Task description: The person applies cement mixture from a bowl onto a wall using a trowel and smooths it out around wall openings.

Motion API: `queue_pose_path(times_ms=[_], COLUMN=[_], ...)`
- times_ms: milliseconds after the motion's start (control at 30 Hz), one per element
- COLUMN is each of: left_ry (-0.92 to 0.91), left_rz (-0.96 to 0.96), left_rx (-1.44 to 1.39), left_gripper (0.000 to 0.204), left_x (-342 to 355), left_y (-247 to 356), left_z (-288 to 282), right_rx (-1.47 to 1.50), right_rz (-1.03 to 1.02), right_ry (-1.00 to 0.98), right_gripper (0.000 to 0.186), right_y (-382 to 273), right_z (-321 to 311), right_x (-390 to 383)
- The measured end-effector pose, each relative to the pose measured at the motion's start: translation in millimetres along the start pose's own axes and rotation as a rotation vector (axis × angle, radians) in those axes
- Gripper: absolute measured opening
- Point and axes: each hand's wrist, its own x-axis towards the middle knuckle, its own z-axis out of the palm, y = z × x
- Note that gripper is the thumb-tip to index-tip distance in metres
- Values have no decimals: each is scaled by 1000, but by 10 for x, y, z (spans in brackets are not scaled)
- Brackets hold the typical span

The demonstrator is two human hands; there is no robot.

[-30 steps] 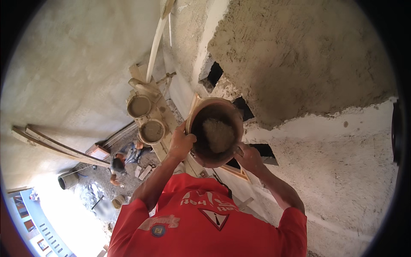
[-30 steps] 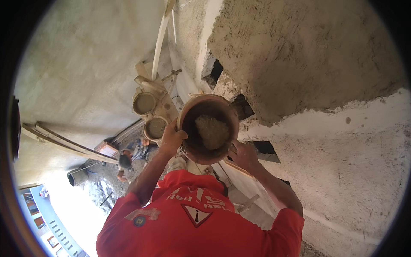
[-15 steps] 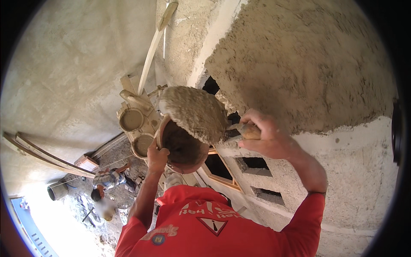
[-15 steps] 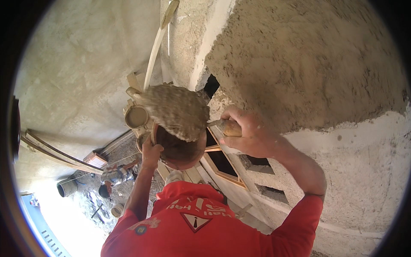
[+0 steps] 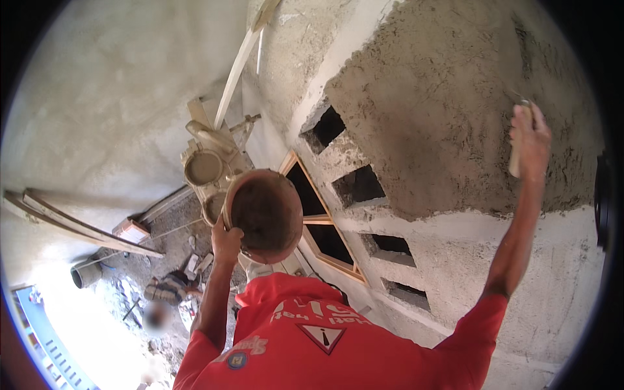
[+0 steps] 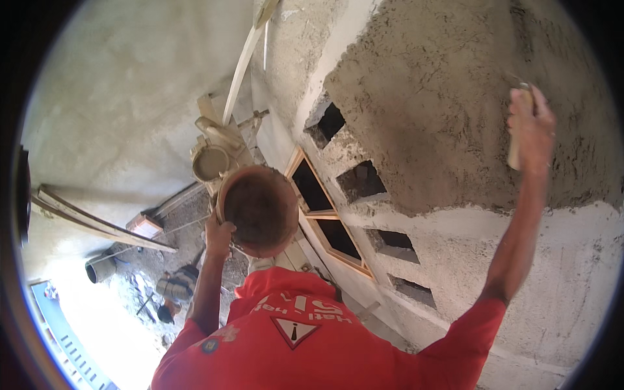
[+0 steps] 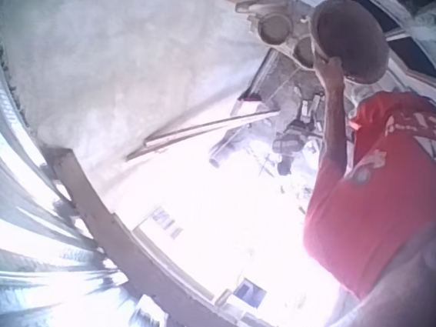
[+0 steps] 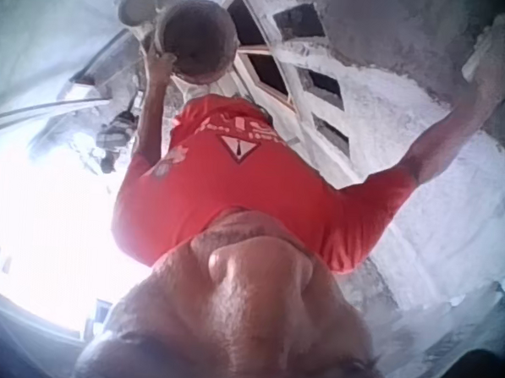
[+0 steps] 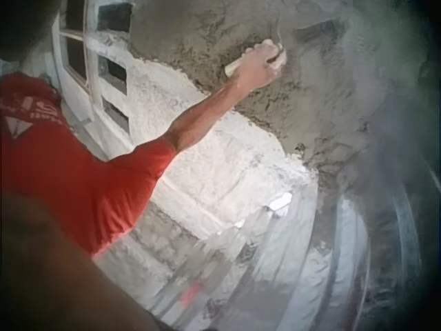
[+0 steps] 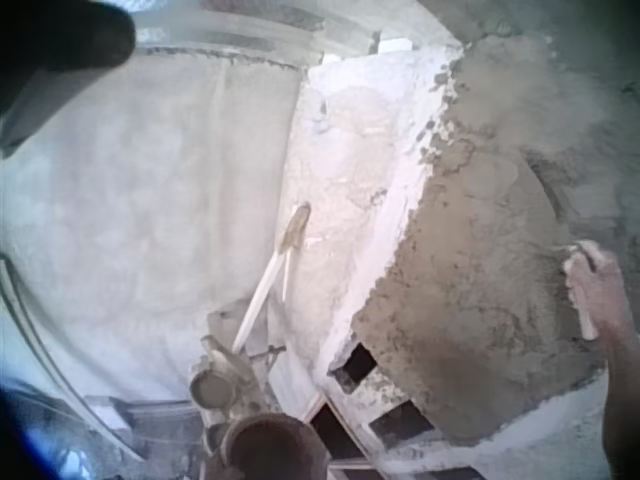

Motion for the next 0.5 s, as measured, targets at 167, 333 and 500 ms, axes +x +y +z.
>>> queue_pose_path(times_ms=[167,333,500], left_ry=[-12,-87,-119], left_rz=[112,41,85], left_rx=[-66,-62,-87], left_gripper=[60,63,64], left_x=[21,53,59], left_y=[73,142,23], left_z=[92,204,282], right_rx=[-107,-226,-191], right_rz=[156,166,15], right_ry=[-212,-678,-527], right_gripper=[36,45,45], right_y=[-255,580,1185], right_z=[231,1260,1987], right_x=[-719,-1435,-1469])
